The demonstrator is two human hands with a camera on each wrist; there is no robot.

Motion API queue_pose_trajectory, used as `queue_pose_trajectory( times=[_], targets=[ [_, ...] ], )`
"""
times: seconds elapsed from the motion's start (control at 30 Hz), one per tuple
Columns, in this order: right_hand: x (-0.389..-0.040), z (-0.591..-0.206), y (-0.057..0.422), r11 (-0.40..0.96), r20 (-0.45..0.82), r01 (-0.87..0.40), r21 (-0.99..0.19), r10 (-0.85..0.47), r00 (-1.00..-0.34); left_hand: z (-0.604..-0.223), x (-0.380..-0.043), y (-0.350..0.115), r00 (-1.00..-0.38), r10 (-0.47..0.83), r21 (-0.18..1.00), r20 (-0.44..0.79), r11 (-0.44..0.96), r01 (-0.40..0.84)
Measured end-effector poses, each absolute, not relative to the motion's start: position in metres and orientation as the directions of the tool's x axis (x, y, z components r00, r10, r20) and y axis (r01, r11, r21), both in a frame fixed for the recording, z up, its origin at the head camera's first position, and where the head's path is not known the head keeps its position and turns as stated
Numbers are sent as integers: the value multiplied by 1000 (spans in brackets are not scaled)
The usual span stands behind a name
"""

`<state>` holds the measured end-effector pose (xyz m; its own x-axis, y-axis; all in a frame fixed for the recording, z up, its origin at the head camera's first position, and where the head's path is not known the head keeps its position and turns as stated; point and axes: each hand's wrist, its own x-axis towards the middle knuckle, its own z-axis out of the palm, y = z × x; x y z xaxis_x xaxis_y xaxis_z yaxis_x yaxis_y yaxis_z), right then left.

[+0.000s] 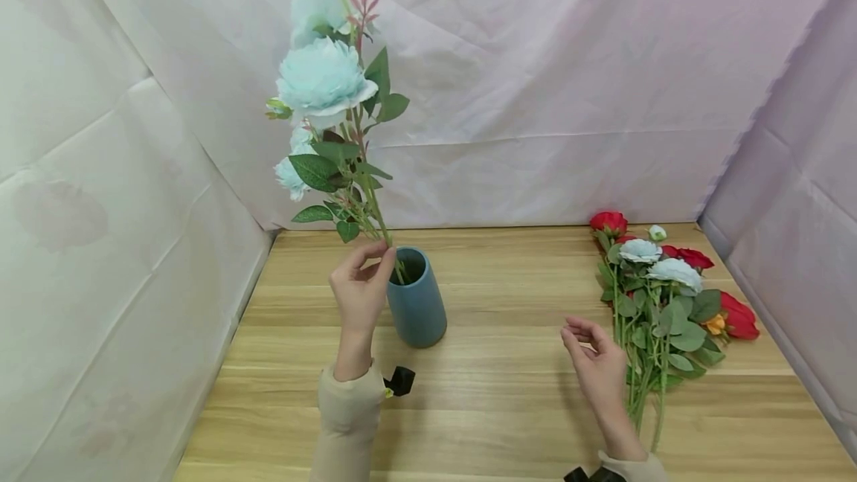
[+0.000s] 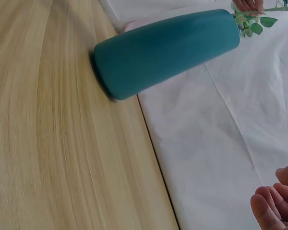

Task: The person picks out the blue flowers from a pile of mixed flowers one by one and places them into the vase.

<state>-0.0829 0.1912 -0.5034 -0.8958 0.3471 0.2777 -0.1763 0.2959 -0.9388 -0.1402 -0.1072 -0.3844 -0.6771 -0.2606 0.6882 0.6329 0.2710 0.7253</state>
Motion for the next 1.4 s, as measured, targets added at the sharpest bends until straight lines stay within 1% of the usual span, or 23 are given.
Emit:
queue_pose_trajectory(
  times=[0.3, 0.43, 0.53, 0.7, 0.8, 1.0, 1.1, 1.27, 1.3, 1.4],
  targets=[
    [-80, -509, 210, 310, 274, -147, -939, 422, -864, -392, -139, -110, -693, -266, 742, 670, 286, 607],
    [-77, -512, 218, 299, 253, -121, -946, 455, -854, -395, -138, -111, -713, -287, 768, 640, 286, 573],
    [-75, -515, 225, 318, 247, -98, -943, 475, -844, -398, -137, -111, -719, -298, 778, 627, 286, 560],
    [-73, -519, 239, 377, 277, -80, -923, 504, -818, -401, -136, -111, -714, -295, 771, 635, 296, 564],
    [-71, -522, 247, 403, 284, -58, -913, 528, -801, -396, -132, -108, -713, -293, 768, 637, 319, 555],
    [-67, -520, 257, 419, 255, 11, -908, 573, -779, -382, -121, -101, -715, -291, 764, 636, 371, 529],
    [-65, -520, 260, 410, 232, 39, -911, 590, -773, -383, -121, -101, -707, -296, 755, 643, 400, 520],
    [-63, -524, 263, 386, 242, 12, -922, 603, -760, -384, -120, -100, -682, -295, 726, 669, 456, 515],
    [-63, -526, 264, 355, 244, -15, -935, 610, -754, -384, -120, -99, -677, -291, 719, 676, 462, 519],
    [-62, -529, 267, 342, 242, -21, -939, 620, -746, -385, -121, -99, -668, -279, 704, 690, 474, 529]
  ],
)
